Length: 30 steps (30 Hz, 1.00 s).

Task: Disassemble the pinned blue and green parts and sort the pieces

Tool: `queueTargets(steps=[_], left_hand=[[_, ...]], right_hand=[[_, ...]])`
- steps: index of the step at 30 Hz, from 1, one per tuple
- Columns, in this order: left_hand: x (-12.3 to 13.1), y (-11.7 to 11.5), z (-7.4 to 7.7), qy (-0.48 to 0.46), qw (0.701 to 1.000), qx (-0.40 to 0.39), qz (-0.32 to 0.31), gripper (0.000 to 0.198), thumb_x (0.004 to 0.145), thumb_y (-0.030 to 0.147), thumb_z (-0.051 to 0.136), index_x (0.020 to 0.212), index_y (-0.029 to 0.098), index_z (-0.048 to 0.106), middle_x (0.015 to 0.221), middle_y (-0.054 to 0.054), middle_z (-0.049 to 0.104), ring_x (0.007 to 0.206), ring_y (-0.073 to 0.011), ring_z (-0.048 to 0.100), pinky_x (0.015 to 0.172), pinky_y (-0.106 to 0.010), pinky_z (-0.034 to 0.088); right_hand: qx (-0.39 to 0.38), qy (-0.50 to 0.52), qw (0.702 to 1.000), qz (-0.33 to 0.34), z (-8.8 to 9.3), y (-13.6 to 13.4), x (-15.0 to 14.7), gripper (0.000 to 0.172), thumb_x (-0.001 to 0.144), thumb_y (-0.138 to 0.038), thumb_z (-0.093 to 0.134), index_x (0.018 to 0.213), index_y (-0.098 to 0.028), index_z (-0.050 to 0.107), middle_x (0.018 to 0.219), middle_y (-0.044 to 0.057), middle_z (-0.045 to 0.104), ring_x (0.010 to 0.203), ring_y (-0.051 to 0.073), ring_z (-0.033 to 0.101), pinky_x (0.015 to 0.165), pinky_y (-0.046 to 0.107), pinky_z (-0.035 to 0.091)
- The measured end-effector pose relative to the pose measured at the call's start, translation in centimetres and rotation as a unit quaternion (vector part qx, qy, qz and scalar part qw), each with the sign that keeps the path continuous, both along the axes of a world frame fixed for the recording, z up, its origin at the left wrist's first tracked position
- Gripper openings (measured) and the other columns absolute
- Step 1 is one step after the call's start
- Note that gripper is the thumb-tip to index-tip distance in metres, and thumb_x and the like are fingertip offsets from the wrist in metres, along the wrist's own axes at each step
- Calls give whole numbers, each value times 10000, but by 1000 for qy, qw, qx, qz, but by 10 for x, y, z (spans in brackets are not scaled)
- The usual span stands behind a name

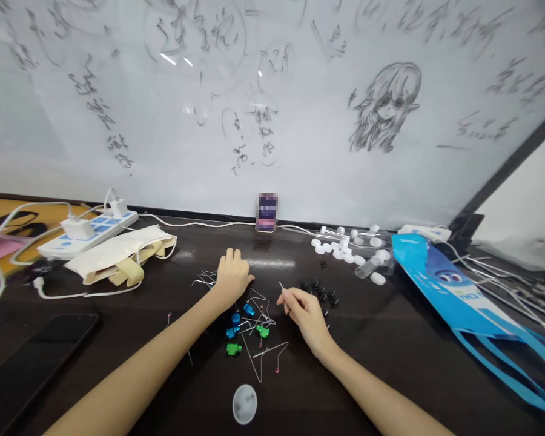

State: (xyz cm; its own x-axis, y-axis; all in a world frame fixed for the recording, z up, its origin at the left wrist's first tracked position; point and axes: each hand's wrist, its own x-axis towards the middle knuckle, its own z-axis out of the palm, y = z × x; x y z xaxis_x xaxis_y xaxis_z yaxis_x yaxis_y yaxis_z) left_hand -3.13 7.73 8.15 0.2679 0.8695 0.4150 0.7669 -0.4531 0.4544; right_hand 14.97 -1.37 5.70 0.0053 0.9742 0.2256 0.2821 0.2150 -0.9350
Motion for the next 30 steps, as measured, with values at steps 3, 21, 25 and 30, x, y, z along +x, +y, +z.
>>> queueTargets(steps=[3,21,25,30], left_hand=[[1,2,4,-41,999,-27,-10,141,724,180,680,611,131,610,876,-164,587,1041,-371,459,863,-467,348],[-26,-57,-2,-498,708,-438,-240,314,770,291,707,1021,123,620,962,-99,700,764,-117,646,796,-259,498],[-20,-61,-1,-461,739,-425,-246,286,739,271,728,950,116,612,969,-93,685,750,-128,656,767,-278,518],[-16,-66,2,-428,777,-397,-236,268,714,245,726,912,119,597,853,-54,670,715,-155,672,709,-290,533]], right_hand=[[1,6,1000,-1,0,0,0,430,886,-510,477,723,-148,641,568,-27,453,452,75,327,421,207,223],[64,-51,997,16,10,-15,-12,255,883,-378,533,785,-179,658,655,2,581,481,108,489,507,237,383],[78,-76,994,18,11,-17,-13,252,897,-353,516,825,-183,688,666,9,578,498,114,514,534,242,398],[56,-99,993,23,9,-19,-14,288,883,-388,534,770,-174,690,563,-4,566,483,114,457,488,234,343]])
